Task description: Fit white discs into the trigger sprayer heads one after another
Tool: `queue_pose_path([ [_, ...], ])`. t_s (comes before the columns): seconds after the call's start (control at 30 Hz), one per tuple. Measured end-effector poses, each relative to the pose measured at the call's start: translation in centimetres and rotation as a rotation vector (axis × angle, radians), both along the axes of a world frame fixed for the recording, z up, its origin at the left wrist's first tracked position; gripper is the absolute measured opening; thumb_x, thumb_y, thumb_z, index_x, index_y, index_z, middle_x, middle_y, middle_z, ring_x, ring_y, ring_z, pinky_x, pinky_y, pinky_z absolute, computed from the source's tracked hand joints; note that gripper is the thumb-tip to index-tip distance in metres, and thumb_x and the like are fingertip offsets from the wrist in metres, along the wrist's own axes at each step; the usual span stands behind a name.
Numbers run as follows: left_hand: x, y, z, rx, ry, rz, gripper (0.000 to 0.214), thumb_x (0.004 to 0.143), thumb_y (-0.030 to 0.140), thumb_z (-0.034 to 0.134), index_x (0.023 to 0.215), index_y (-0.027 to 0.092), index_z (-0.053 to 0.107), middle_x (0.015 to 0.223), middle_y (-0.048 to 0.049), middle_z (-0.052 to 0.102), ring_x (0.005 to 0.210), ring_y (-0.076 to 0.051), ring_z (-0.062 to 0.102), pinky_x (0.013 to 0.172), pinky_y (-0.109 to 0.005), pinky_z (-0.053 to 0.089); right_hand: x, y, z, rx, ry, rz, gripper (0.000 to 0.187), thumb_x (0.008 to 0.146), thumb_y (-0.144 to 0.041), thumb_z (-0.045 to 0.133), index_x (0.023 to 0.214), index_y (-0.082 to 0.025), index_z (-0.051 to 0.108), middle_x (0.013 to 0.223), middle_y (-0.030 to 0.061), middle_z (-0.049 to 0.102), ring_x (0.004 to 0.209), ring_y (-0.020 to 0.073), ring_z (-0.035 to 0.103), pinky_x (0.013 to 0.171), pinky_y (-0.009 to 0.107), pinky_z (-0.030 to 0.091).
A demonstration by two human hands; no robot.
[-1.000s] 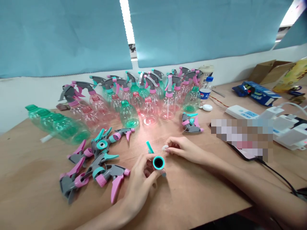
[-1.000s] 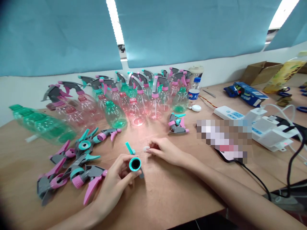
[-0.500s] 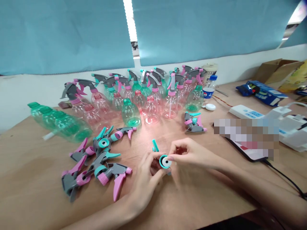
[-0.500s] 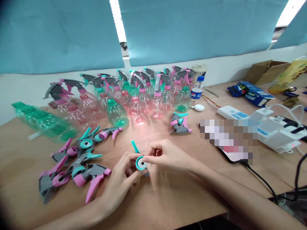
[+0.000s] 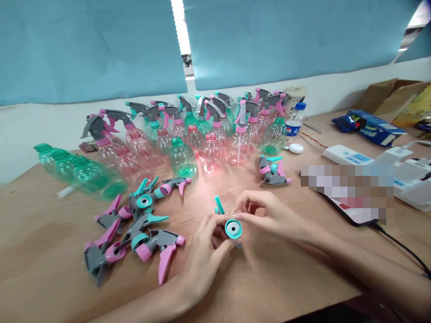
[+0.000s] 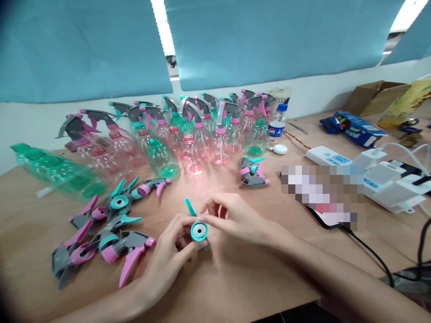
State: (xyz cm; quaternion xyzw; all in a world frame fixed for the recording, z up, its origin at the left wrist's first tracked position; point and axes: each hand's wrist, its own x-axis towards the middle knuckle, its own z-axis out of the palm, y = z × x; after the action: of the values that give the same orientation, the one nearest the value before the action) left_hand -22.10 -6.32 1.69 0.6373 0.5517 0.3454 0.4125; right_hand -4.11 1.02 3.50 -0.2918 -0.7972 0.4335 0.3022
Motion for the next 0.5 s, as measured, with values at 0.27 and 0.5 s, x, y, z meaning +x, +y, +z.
queue_pose_path([
  [0.27, -0.1, -0.1, 0.0, 0.013, -0.002, -0.017, 0.018, 0.084, 0.024, 0.060, 0.101, 0.026, 0.058, 0.091, 0.0021, 0.055, 0.076, -0.014, 0.055, 0.063, -0.024, 0.043, 0.7, 0.2, 2.6, 0.315, -0.274, 0.199, 0.006, 0.083, -0.019, 0.056, 0.083, -0.017, 0.062, 0.074, -0.0006, 0.055, 0.064, 0.0101, 0.050, 0.058, 0.022, 0.037],
  [0.5, 0.0, 0.0, 0.2, 0.024, 0.016, -0.015, 0.019, 0.084, 0.020, 0.059, 0.102, 0.028, 0.058, 0.090, 0.0025, 0.054, 0.079, -0.015, 0.056, 0.067, -0.025, 0.043, 0.0, 1.1, 3.9, 0.336, -0.441, 0.297, 0.010, 0.080, -0.025, 0.058, 0.082, -0.016, 0.058, 0.080, 0.0007, 0.057, 0.066, 0.0103, 0.052, 0.058, 0.022, 0.036],
])
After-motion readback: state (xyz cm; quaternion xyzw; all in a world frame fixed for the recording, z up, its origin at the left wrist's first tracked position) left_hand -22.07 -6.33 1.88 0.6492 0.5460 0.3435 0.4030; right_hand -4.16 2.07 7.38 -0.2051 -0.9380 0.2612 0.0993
